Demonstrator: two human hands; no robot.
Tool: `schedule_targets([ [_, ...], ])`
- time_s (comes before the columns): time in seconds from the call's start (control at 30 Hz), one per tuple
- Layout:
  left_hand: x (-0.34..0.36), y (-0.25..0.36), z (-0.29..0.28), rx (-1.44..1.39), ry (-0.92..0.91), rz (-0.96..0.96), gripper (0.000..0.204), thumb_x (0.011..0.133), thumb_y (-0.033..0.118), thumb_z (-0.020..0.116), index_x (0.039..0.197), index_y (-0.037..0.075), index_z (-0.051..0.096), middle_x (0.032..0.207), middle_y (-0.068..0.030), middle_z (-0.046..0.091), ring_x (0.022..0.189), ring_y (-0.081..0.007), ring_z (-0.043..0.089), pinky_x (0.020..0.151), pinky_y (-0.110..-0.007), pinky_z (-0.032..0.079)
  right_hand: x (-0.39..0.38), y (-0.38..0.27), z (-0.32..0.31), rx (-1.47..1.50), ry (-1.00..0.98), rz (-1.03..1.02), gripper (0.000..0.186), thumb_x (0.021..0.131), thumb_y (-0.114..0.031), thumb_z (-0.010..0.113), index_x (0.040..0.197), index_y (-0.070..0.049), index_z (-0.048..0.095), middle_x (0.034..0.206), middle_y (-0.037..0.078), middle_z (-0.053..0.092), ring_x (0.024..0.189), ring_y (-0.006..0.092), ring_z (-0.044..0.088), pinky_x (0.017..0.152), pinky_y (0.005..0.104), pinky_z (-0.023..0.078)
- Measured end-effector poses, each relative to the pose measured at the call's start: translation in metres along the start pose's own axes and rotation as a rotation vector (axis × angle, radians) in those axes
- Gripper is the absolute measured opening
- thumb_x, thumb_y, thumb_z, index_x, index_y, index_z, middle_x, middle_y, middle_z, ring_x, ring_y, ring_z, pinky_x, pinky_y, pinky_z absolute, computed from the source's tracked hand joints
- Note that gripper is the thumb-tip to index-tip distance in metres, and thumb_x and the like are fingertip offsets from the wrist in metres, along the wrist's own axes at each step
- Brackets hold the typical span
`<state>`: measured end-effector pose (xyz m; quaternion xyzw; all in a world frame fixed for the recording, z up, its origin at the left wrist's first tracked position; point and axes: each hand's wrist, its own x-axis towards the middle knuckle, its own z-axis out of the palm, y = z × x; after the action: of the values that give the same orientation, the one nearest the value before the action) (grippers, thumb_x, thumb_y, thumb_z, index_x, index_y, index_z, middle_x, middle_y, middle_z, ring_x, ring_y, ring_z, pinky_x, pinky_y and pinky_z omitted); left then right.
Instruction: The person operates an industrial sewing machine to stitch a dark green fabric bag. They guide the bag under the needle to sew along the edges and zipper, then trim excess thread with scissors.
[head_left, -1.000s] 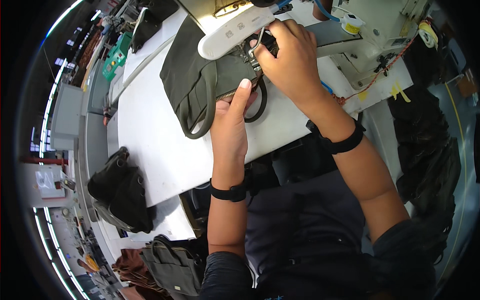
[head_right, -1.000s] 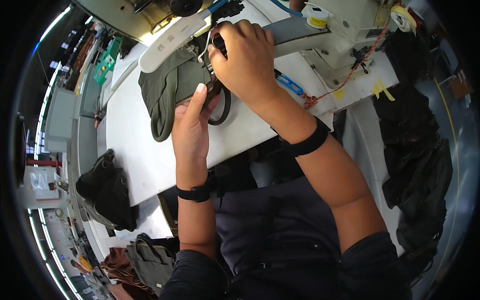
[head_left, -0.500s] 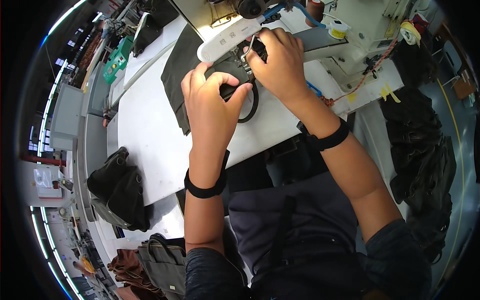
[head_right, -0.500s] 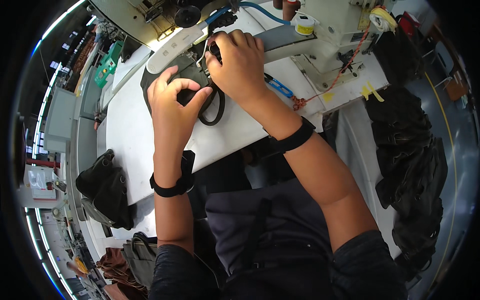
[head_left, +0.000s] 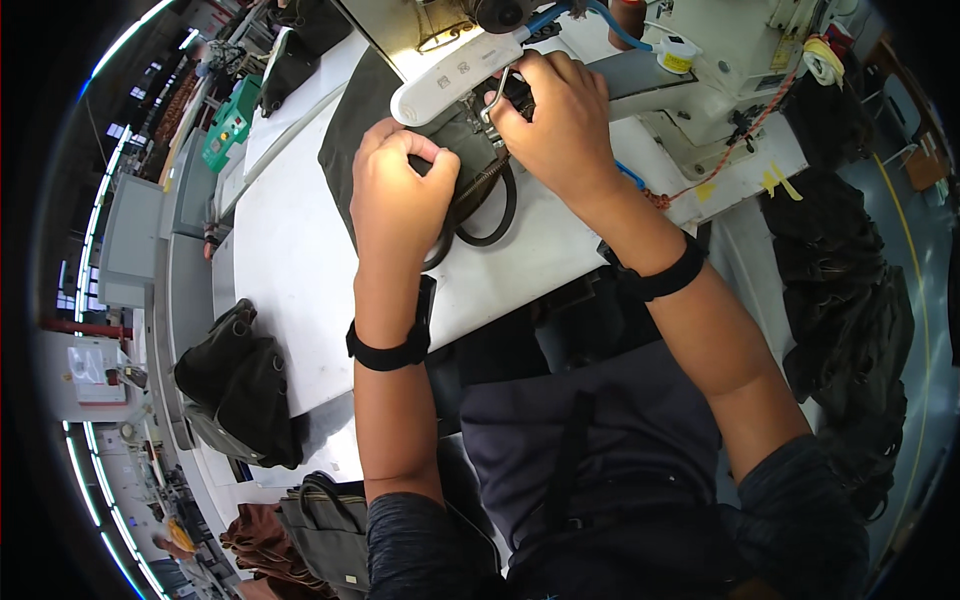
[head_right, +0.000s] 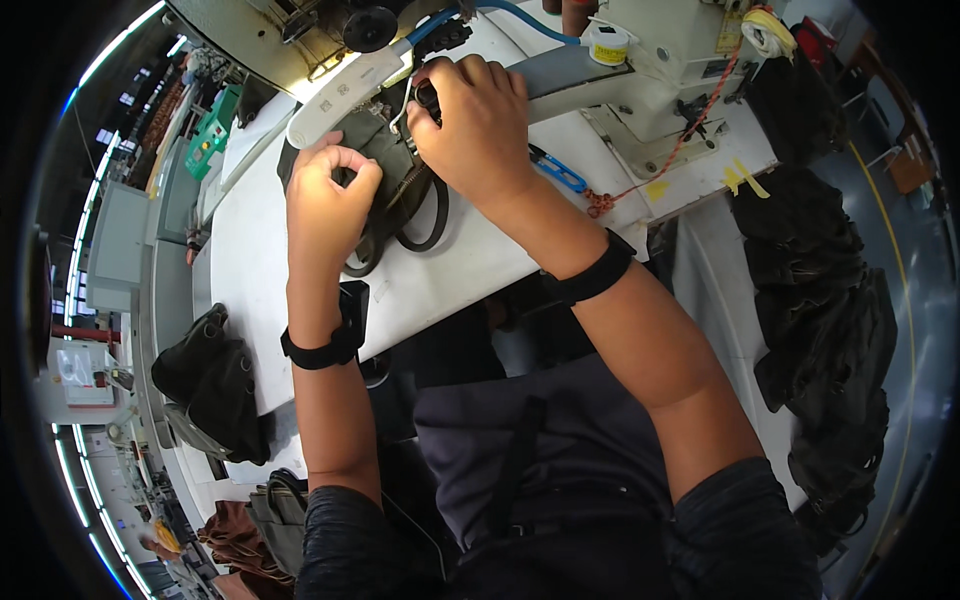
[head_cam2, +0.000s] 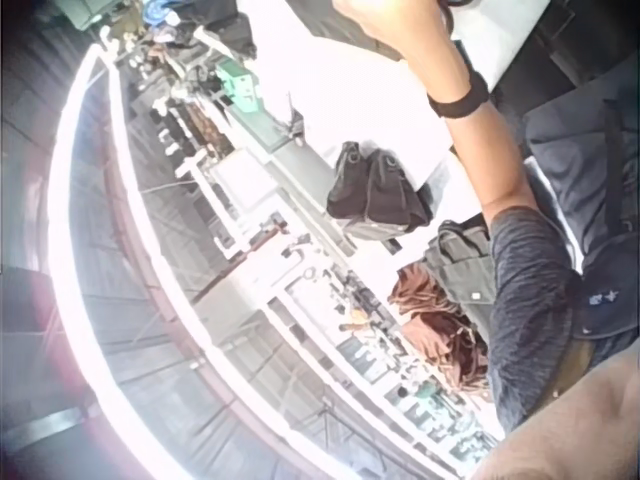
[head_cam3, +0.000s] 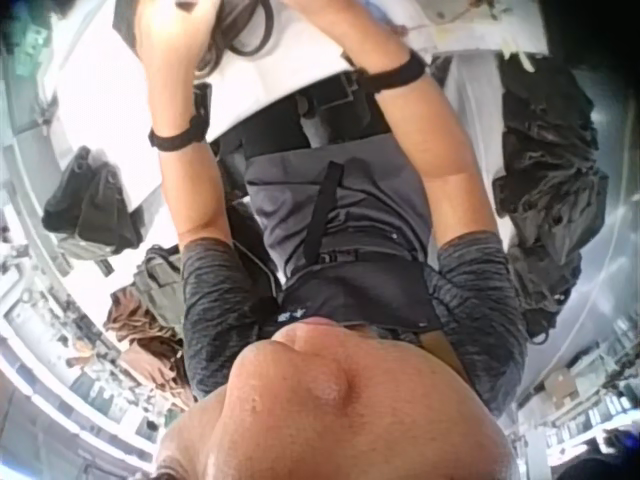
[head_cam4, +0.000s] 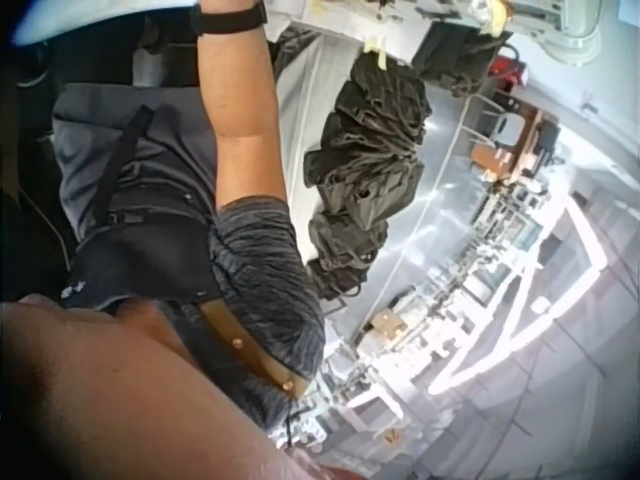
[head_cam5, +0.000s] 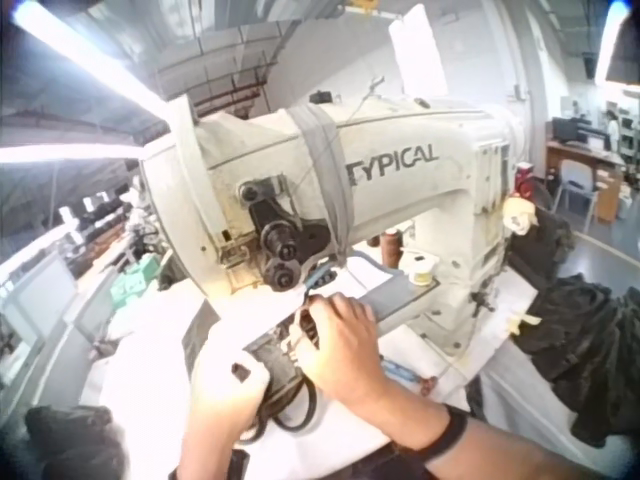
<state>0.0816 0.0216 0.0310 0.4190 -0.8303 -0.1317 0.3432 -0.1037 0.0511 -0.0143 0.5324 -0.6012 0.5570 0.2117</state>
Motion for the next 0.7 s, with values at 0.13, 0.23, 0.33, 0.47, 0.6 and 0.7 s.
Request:
schedule_targets([
  [0.13,-0.027,0.026,0.0,0.404,0.144,0.179,0.042,0.084,0.016,0.085,0.117,0.001,0.063,0.148,-0.0253,0.055,0.133,-0.0435,0.055,0.112,-0.051,0.045,-0.003,0.003,0.001,-0.01,0.0,0.007,0.025,0.084,-0.025,0.08,0.105,-0.014,0.073,0.097,0.008,0.066,0.096,0.0302,0.063,0.093,0.0442,0.044],
  [0.23,-0.044,0.039,0.01,0.223,0.204,0.387,0.042,0.079,0.008,0.088,0.111,0.003,0.061,0.143,-0.0219,0.061,0.135,-0.0428,0.055,0.111,-0.049,0.046,-0.003,0.003,-0.001,-0.015,0.01,0.012,0.024,0.084,-0.025,0.079,0.105,-0.014,0.073,0.096,0.007,0.065,0.097,0.0295,0.063,0.093,0.0438,0.044],
  [0.33,-0.036,0.017,0.034,0.151,0.186,0.475,0.035,0.083,-0.007,0.077,0.111,0.004,0.06,0.137,-0.0194,0.066,0.124,-0.0401,0.064,0.106,-0.048,0.051,0.001,0.001,-0.003,0.008,0.014,0.005,0.023,0.086,-0.024,0.077,0.106,-0.014,0.074,0.095,0.007,0.066,0.095,0.0298,0.064,0.092,0.0441,0.045],
  [0.47,-0.034,0.004,0.037,0.123,0.173,0.432,0.043,0.087,-0.015,0.064,0.126,0.003,0.067,0.127,-0.0155,0.074,0.114,-0.0351,0.072,0.101,-0.045,0.056,0.001,0.009,-0.012,0.046,-0.07,-0.022,0.027,0.086,-0.022,0.077,0.111,-0.011,0.073,0.099,0.011,0.068,0.099,0.0333,0.065,0.095,0.0454,0.048],
  [0.6,-0.035,-0.006,0.036,0.16,0.251,0.556,0.048,0.087,-0.015,0.063,0.131,0.004,0.07,0.126,-0.0155,0.076,0.114,-0.033,0.074,0.104,-0.046,0.057,0.015,0.019,-0.063,0.235,-0.209,-0.106,0.03,0.089,-0.02,0.079,0.114,-0.007,0.072,0.105,0.013,0.07,0.107,0.0322,0.067,0.092,0.0427,0.053],
  [0.7,-0.033,-0.003,0.036,0.162,0.26,0.583,0.043,0.088,-0.014,0.062,0.126,0.003,0.072,0.125,-0.0155,0.077,0.114,-0.0313,0.074,0.105,-0.046,0.057,0.06,0.027,-0.152,0.113,-0.228,-0.23,0.047,0.098,-0.024,0.073,0.136,-0.001,0.058,0.125,0.018,0.064,0.115,0.0292,0.066,0.1,0.0413,0.052],
])
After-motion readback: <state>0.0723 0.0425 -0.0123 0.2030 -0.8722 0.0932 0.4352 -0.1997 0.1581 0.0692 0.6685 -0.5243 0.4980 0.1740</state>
